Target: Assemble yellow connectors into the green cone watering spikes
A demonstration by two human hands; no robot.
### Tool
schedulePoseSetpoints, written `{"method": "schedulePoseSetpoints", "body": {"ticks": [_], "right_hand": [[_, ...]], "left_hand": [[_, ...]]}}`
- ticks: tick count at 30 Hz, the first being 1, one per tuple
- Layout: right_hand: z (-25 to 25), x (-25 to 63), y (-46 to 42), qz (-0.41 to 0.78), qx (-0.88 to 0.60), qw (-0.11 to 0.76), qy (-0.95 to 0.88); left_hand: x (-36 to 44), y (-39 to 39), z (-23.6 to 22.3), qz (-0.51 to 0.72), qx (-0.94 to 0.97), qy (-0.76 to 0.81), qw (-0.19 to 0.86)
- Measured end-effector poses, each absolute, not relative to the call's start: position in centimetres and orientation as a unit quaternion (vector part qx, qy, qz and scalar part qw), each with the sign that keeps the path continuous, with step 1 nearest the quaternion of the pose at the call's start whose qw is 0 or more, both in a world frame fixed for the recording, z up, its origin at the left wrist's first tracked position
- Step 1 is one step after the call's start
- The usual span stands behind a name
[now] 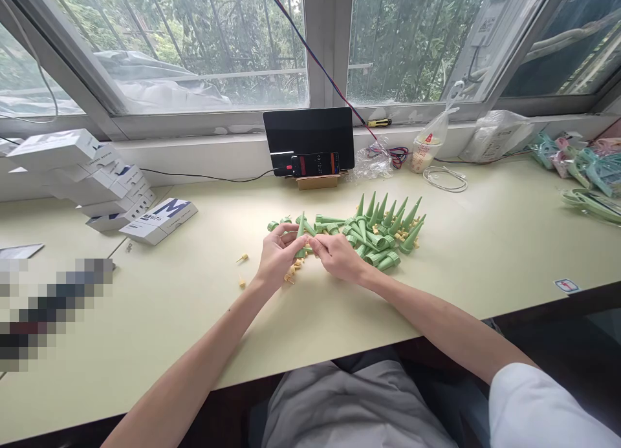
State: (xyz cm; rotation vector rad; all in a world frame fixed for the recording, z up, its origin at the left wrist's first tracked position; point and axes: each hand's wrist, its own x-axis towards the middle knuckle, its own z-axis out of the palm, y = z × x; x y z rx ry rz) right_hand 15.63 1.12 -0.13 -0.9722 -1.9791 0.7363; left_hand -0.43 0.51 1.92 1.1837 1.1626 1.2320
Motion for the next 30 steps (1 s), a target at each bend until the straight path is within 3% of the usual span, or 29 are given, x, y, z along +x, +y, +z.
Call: {"method": "schedulePoseSetpoints", "body": {"ticks": [30], "right_hand": [[0.05, 15.59, 1.08, 0.312, -0.354, 0.429, -0.77]], "left_hand": [[-0.57, 0.53, 1.97, 0.515, 0.498, 0.477, 0.509]]}}
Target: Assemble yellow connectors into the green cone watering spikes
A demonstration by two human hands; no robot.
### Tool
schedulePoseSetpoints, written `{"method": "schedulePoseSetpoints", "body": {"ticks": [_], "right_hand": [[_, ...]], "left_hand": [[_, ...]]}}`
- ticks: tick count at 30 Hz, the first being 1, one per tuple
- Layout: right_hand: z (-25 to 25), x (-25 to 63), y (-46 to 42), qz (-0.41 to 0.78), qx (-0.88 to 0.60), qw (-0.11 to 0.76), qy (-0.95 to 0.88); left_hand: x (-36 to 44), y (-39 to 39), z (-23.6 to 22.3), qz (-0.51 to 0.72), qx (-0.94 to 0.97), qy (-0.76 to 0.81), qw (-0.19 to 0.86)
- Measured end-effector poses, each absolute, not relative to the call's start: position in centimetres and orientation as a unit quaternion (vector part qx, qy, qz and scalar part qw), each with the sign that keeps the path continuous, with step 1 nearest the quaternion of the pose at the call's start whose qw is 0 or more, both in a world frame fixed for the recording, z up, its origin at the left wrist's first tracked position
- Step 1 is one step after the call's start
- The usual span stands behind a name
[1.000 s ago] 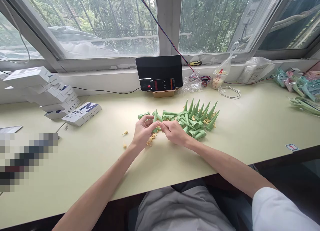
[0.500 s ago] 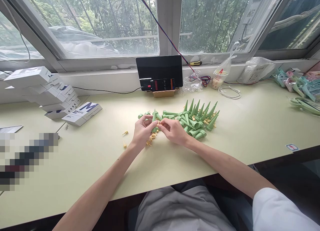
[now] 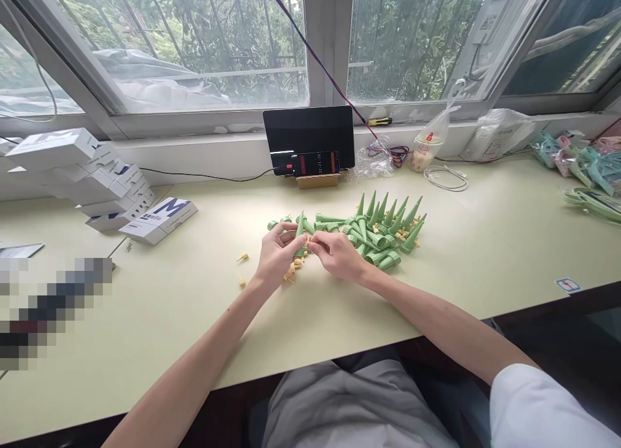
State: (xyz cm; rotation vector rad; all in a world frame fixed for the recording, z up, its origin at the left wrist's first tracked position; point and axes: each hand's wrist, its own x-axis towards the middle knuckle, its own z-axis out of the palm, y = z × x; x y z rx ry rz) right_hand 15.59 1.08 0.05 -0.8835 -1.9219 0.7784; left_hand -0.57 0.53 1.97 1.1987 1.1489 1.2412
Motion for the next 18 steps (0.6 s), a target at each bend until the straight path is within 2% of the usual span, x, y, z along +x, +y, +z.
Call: {"method": "schedulePoseSetpoints", "body": {"ticks": [18], "right_hand": [[-0.1, 15.47, 1.16, 0.318, -0.35, 0.439, -0.764]], "left_hand": [[-0.73, 0.73, 1.82, 0.514, 0.475, 0.489, 0.52]]}}
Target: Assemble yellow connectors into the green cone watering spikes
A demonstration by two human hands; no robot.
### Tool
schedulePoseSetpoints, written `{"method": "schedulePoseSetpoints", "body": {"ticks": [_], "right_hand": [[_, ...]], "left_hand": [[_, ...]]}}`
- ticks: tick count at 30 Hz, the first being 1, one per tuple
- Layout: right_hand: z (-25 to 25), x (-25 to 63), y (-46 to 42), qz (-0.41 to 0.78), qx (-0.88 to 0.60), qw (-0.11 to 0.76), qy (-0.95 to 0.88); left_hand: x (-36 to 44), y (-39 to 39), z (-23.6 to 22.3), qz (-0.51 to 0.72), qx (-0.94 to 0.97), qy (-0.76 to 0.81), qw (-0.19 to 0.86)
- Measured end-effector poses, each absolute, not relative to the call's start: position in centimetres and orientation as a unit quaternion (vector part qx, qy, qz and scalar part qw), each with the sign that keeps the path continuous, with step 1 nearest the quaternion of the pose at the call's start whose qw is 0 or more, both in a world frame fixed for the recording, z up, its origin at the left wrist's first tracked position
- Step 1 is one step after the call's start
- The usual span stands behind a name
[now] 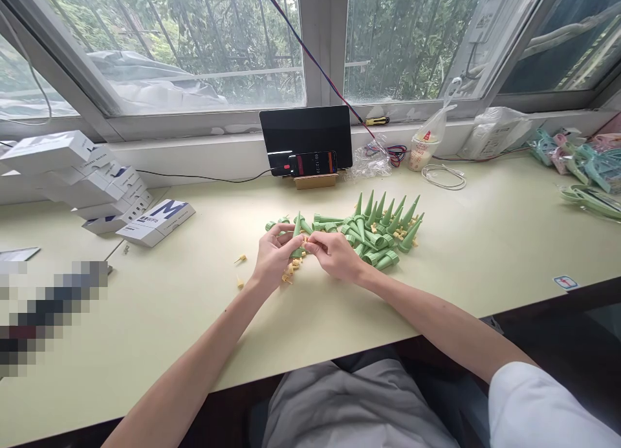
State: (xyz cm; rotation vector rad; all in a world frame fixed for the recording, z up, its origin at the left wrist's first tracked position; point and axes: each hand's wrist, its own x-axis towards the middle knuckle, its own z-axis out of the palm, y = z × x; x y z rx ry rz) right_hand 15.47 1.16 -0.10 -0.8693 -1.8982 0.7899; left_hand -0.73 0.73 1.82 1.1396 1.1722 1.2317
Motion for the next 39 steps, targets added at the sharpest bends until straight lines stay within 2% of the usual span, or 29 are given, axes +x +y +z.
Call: {"method": "schedulePoseSetpoints", "body": {"ticks": [39], "right_hand": [[0.38, 15.37, 0.85, 0.372, -0.386, 0.41, -0.738]], "left_hand": [[-0.58, 0.38, 2.07, 0.509, 0.476, 0.495, 0.519]]}}
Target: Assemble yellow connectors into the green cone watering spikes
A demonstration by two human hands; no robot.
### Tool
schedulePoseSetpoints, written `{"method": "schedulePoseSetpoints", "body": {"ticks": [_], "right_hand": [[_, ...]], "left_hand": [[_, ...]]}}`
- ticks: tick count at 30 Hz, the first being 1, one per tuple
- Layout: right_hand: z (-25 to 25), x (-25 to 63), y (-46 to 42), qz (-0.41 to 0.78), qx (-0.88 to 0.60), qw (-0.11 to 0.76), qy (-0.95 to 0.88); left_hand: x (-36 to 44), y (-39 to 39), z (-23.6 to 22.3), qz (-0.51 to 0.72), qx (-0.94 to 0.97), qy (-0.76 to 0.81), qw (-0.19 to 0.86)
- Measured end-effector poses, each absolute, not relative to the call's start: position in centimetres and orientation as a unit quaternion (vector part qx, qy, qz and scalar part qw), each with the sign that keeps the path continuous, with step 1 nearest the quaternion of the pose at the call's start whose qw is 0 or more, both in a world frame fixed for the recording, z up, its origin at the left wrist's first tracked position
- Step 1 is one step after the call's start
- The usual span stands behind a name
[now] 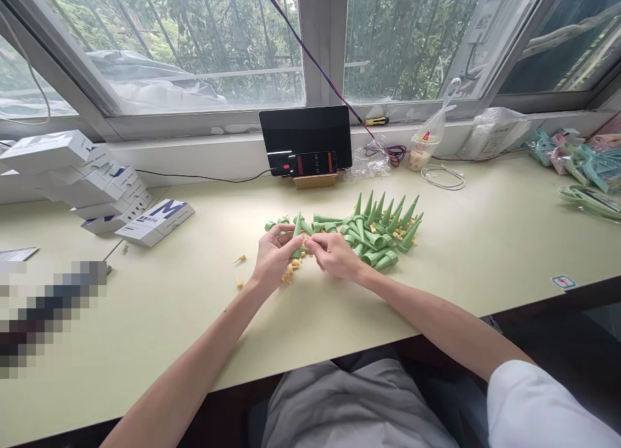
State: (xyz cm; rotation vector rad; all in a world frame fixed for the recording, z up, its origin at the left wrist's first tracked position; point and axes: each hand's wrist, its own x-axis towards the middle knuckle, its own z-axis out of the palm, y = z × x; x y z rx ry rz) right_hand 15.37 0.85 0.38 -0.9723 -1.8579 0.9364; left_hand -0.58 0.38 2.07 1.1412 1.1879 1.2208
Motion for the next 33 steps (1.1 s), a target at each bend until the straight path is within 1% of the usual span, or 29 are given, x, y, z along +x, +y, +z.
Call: {"method": "schedulePoseSetpoints", "body": {"ticks": [18, 21, 26, 33], "right_hand": [[0.31, 15.23, 0.83, 0.378, -0.4, 0.409, -0.728], [0.25, 15.25, 0.81, 0.359, -0.399, 0.427, -0.728], [0.0, 15.19, 0.56, 0.293, -0.392, 0.472, -0.733], [-0.19, 15.03, 0.32, 0.269, -0.387, 0.478, -0.741]], "left_hand": [[-0.54, 0.41, 2.23, 0.503, 0.494, 0.489, 0.514], [-0.49, 0.45, 2.14, 0.505, 0.497, 0.482, 0.516], [-0.44, 0.65, 1.78, 0.514, 0.505, 0.447, 0.53], [-0.3, 0.53, 1.53, 0.493, 0.518, 0.442, 0.541]]}}
